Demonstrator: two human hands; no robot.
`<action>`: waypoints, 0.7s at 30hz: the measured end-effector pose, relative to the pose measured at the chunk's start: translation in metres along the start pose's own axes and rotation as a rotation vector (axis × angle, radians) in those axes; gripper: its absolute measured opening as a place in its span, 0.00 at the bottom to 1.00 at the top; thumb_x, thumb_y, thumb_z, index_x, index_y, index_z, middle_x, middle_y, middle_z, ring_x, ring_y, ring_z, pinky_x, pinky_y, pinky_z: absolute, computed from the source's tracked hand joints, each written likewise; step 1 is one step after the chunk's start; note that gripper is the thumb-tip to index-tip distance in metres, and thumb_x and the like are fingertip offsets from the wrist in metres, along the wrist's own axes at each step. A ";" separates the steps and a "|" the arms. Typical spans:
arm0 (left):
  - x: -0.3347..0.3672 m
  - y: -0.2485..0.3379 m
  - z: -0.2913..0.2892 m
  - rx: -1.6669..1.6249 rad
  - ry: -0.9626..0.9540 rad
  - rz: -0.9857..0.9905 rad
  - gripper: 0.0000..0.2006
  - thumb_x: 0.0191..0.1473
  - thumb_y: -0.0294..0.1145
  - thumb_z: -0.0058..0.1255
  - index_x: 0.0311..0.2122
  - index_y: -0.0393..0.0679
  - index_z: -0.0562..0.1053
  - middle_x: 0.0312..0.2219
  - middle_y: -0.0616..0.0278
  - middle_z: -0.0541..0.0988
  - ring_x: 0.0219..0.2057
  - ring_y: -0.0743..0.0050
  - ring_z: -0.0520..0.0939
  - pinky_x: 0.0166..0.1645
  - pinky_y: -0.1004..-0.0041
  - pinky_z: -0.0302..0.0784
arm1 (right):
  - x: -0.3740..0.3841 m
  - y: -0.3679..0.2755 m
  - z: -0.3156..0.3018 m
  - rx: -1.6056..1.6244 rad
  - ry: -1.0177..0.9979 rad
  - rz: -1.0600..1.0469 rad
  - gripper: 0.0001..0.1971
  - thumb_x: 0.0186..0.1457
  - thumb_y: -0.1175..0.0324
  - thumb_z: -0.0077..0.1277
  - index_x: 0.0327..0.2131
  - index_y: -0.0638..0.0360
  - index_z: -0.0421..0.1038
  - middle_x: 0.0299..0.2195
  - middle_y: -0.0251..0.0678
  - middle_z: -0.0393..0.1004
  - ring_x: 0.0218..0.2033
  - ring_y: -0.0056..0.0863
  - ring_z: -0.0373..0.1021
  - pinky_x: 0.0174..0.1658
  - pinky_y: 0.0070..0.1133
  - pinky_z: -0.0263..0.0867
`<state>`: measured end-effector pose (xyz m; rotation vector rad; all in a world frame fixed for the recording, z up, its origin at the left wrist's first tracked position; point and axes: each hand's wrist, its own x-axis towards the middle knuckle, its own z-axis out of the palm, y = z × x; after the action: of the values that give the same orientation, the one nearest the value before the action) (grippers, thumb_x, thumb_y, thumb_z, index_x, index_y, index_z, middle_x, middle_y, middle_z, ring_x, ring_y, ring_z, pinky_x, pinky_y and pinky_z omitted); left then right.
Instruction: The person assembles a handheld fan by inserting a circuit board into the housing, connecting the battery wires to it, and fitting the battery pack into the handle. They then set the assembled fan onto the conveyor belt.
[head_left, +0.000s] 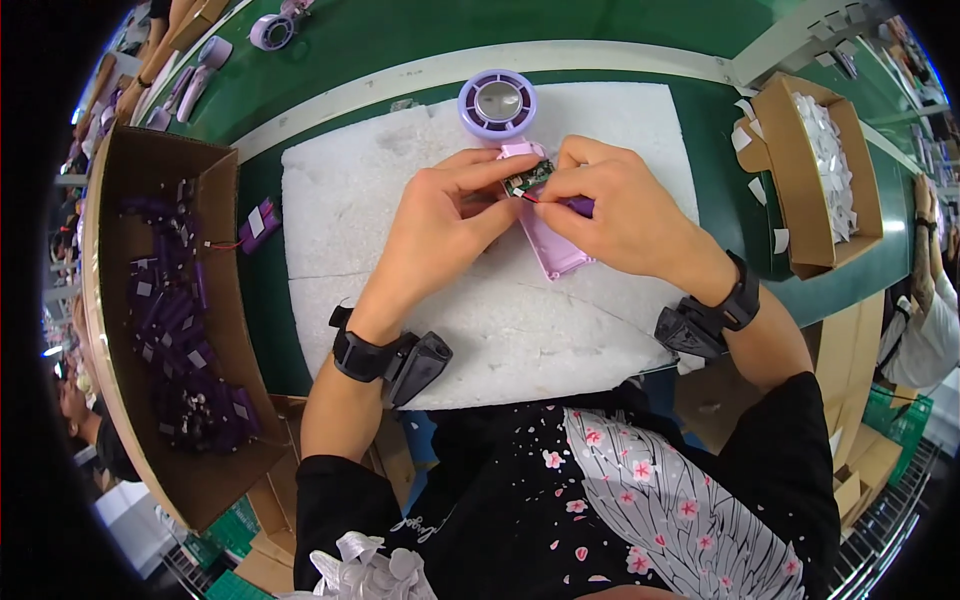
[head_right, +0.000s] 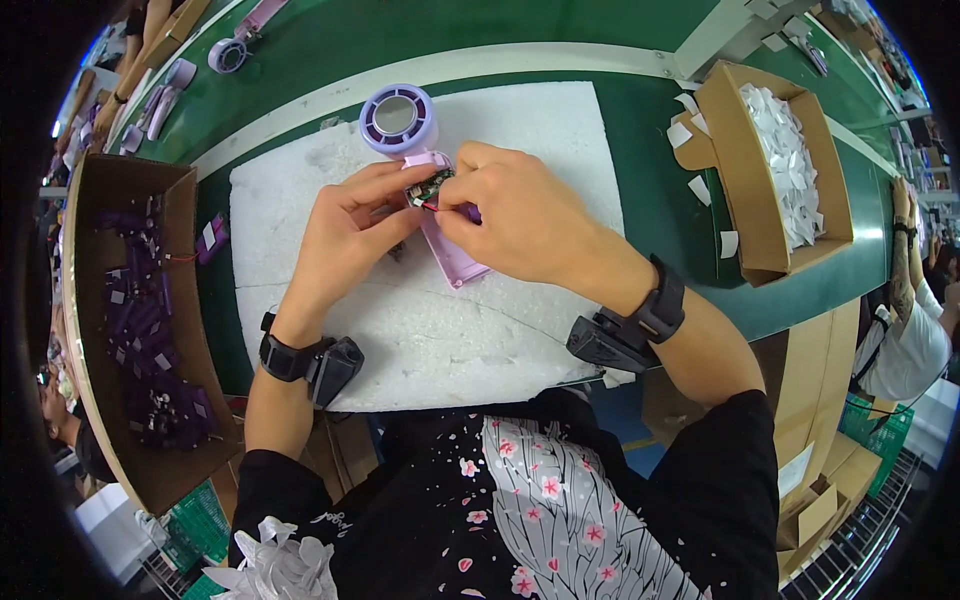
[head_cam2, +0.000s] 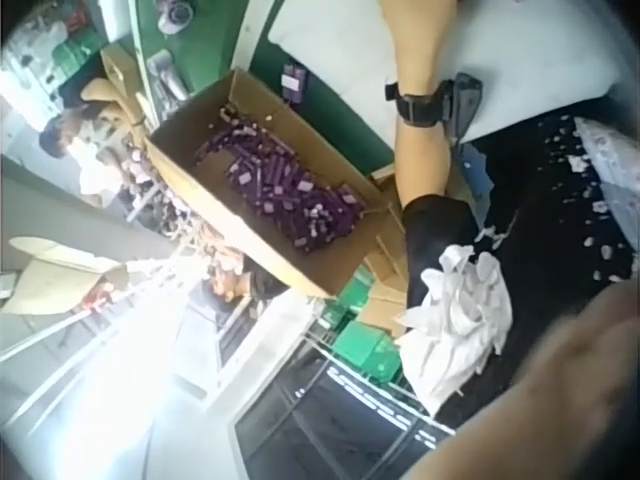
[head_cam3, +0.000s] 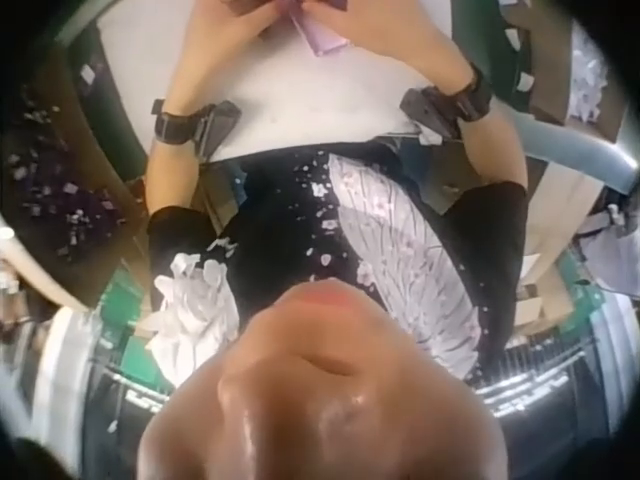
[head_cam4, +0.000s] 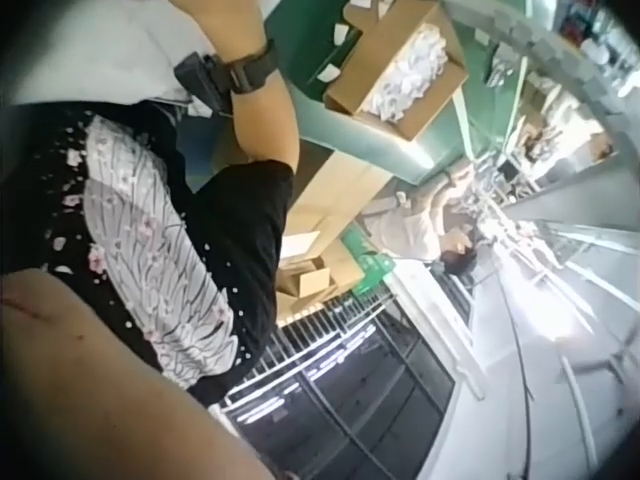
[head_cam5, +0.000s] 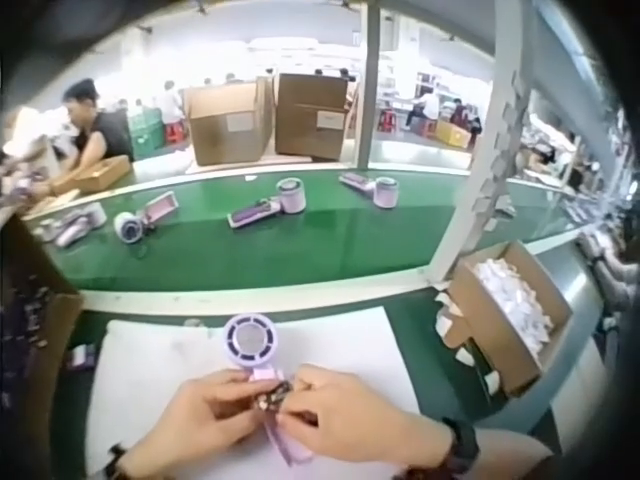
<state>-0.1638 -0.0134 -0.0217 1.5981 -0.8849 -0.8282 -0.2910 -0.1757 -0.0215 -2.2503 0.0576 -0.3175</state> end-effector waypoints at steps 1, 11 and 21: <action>0.000 0.000 0.000 0.000 -0.001 -0.001 0.19 0.51 0.20 0.53 0.50 0.40 0.75 0.46 0.58 0.75 0.41 0.77 0.79 0.43 0.80 0.76 | 0.000 0.000 0.000 0.000 0.001 0.001 0.04 0.48 0.73 0.55 0.26 0.63 0.76 0.24 0.37 0.65 0.22 0.29 0.64 0.26 0.24 0.59; -0.003 0.003 0.002 0.055 0.002 -0.024 0.19 0.52 0.19 0.53 0.50 0.40 0.75 0.47 0.57 0.75 0.42 0.75 0.79 0.46 0.77 0.77 | -0.002 0.000 0.000 0.026 -0.006 0.010 0.04 0.47 0.73 0.54 0.25 0.64 0.76 0.23 0.37 0.64 0.21 0.29 0.63 0.26 0.25 0.59; -0.001 0.002 0.003 0.044 -0.004 -0.008 0.19 0.51 0.19 0.52 0.51 0.41 0.75 0.47 0.55 0.75 0.41 0.74 0.80 0.46 0.77 0.78 | -0.002 0.001 0.001 0.047 0.009 0.015 0.04 0.46 0.73 0.55 0.25 0.64 0.75 0.23 0.37 0.64 0.22 0.30 0.63 0.25 0.25 0.58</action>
<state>-0.1669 -0.0142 -0.0200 1.6401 -0.9059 -0.8232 -0.2931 -0.1750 -0.0232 -2.2011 0.0710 -0.3182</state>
